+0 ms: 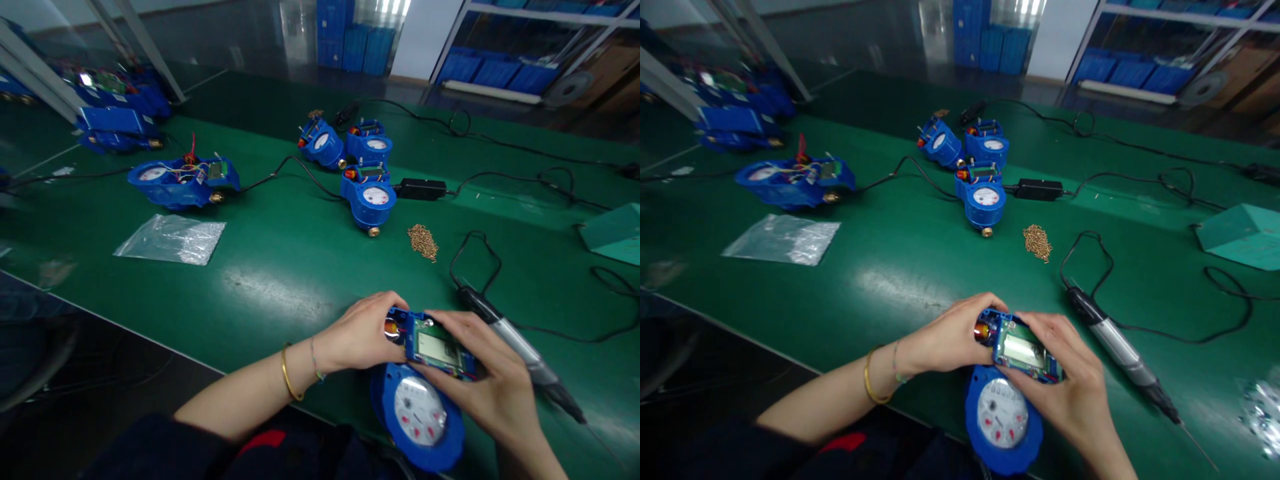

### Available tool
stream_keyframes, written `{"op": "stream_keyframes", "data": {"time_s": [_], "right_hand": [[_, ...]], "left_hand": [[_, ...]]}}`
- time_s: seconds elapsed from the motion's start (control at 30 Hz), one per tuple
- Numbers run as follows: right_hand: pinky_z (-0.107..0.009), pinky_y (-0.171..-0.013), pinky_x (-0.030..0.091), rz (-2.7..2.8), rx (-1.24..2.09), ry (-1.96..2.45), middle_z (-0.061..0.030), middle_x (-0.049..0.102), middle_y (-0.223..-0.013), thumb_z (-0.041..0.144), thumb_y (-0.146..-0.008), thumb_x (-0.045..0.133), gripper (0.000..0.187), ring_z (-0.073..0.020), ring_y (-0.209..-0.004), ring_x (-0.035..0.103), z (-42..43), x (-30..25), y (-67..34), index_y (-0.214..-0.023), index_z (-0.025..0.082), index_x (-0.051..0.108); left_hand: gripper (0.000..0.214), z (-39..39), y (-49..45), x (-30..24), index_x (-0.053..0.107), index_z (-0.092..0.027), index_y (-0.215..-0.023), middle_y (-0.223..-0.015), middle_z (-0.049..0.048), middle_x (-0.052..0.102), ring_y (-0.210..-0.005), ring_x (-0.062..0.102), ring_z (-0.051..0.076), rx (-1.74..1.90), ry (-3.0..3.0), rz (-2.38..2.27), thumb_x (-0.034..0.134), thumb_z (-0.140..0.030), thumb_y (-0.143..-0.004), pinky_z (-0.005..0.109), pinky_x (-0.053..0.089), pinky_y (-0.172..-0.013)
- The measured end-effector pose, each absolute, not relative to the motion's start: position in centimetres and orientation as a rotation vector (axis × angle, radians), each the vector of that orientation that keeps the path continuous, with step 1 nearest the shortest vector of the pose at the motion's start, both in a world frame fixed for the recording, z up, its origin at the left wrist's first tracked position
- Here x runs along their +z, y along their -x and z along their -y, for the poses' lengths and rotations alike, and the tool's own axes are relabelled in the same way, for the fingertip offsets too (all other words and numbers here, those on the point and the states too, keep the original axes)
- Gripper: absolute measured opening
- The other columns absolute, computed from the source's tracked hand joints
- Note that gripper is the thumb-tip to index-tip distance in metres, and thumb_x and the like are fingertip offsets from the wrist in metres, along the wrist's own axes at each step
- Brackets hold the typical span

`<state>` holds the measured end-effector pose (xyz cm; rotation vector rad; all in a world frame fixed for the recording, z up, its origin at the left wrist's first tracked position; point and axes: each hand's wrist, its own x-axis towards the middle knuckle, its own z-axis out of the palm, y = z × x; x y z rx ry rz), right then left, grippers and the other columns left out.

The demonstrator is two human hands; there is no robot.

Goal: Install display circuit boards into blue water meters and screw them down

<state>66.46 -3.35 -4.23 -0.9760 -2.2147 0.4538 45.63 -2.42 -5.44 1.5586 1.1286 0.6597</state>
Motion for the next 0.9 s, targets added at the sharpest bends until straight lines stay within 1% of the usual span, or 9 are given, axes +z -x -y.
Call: {"op": "stream_keyframes", "data": {"time_s": [0.07,0.13,0.2,0.27,0.37,0.5,0.67,0.8,0.9], "right_hand": [[-0.03,-0.084,0.053,2.21,0.463,0.978,-0.0079,0.064,-0.11,0.027,-0.084,0.075,0.043,-0.0209,-0.097,0.062,3.3,-4.3,-66.7,-0.123,0.018,0.059],[-0.03,-0.084,0.053,2.216,0.462,0.982,-0.008,0.064,-0.11,0.028,-0.084,0.074,0.043,-0.0213,-0.098,0.062,3.3,-4.5,-67.0,-0.123,0.019,0.059],[-0.03,-0.084,0.053,2.22,0.466,0.987,-0.0083,0.064,-0.112,0.028,-0.085,0.074,0.044,-0.0217,-0.1,0.062,3.3,-4.7,-67.2,-0.125,0.019,0.058],[-0.031,-0.085,0.053,2.215,0.465,0.971,-0.0084,0.063,-0.112,0.028,-0.085,0.074,0.045,-0.0218,-0.101,0.061,3.3,-4.8,-67.3,-0.126,0.019,0.057],[-0.031,-0.084,0.053,2.207,0.461,0.966,-0.0089,0.062,-0.112,0.027,-0.087,0.072,0.044,-0.0219,-0.101,0.061,3.3,-5.0,-67.3,-0.127,0.02,0.057],[-0.03,-0.081,0.053,2.217,0.452,0.979,-0.0091,0.061,-0.112,0.029,-0.088,0.069,0.042,-0.022,-0.1,0.061,3.4,-5.0,-67.3,-0.127,0.019,0.056],[-0.029,-0.079,0.053,2.234,0.502,0.981,-0.0077,0.06,-0.111,0.029,-0.089,0.07,0.041,-0.0209,-0.098,0.061,3.3,-4.7,-67.3,-0.127,0.021,0.056],[-0.029,-0.08,0.051,2.235,0.56,1.012,-0.007,0.058,-0.11,0.029,-0.088,0.071,0.042,-0.0203,-0.098,0.06,3.2,-4.6,-67.2,-0.126,0.021,0.056],[-0.028,-0.081,0.05,2.247,0.557,1.029,-0.0066,0.058,-0.109,0.034,-0.089,0.07,0.041,-0.02,-0.098,0.06,3.2,-4.4,-67.0,-0.124,0.021,0.056]], "left_hand": [[0.062,1.8,-44.4,-5.3,0.057,-0.018,-0.124,-0.118,0.0095,0.067,-0.109,0.064,0.028,0.615,-1.492,-0.905,0.08,-0.025,-0.067,0.043,0.051,-0.096],[0.073,1.5,-43.3,-5.1,0.05,-0.02,-0.135,-0.135,0.0107,0.06,-0.124,0.058,0.028,0.617,-1.418,-0.695,0.081,-0.029,-0.069,0.043,0.046,-0.106],[0.078,1.6,-42.8,-4.8,0.049,-0.022,-0.139,-0.143,0.0104,0.054,-0.132,0.052,0.028,0.679,-1.421,-0.634,0.084,-0.03,-0.069,0.043,0.041,-0.112],[0.073,2.2,-43.2,-4.8,0.055,-0.022,-0.135,-0.139,0.0101,0.058,-0.13,0.054,0.027,0.814,-1.491,-0.686,0.085,-0.03,-0.069,0.044,0.04,-0.113],[0.059,3.2,-44.6,-5.3,0.063,-0.022,-0.126,-0.127,0.0103,0.067,-0.12,0.062,0.026,1.054,-1.553,-0.774,0.084,-0.031,-0.072,0.042,0.046,-0.107],[0.055,3.7,-45.7,-6.6,0.066,-0.019,-0.124,-0.12,0.0115,0.072,-0.111,0.068,0.024,1.204,-1.651,-0.841,0.082,-0.034,-0.074,0.039,0.053,-0.1],[0.057,3.1,-45.2,-7.2,0.061,-0.014,-0.129,-0.123,0.0141,0.07,-0.112,0.068,0.024,1.219,-1.928,-0.809,0.077,-0.035,-0.079,0.036,0.054,-0.099],[0.06,2.7,-44.9,-7.0,0.06,-0.014,-0.129,-0.121,0.0144,0.071,-0.107,0.07,0.024,1.177,-1.978,-0.803,0.078,-0.04,-0.078,0.034,0.056,-0.095],[0.066,2.4,-44.8,-6.7,0.058,-0.012,-0.132,-0.119,0.0154,0.07,-0.104,0.069,0.024,1.118,-1.994,-0.82,0.077,-0.042,-0.077,0.034,0.057,-0.092]]}}
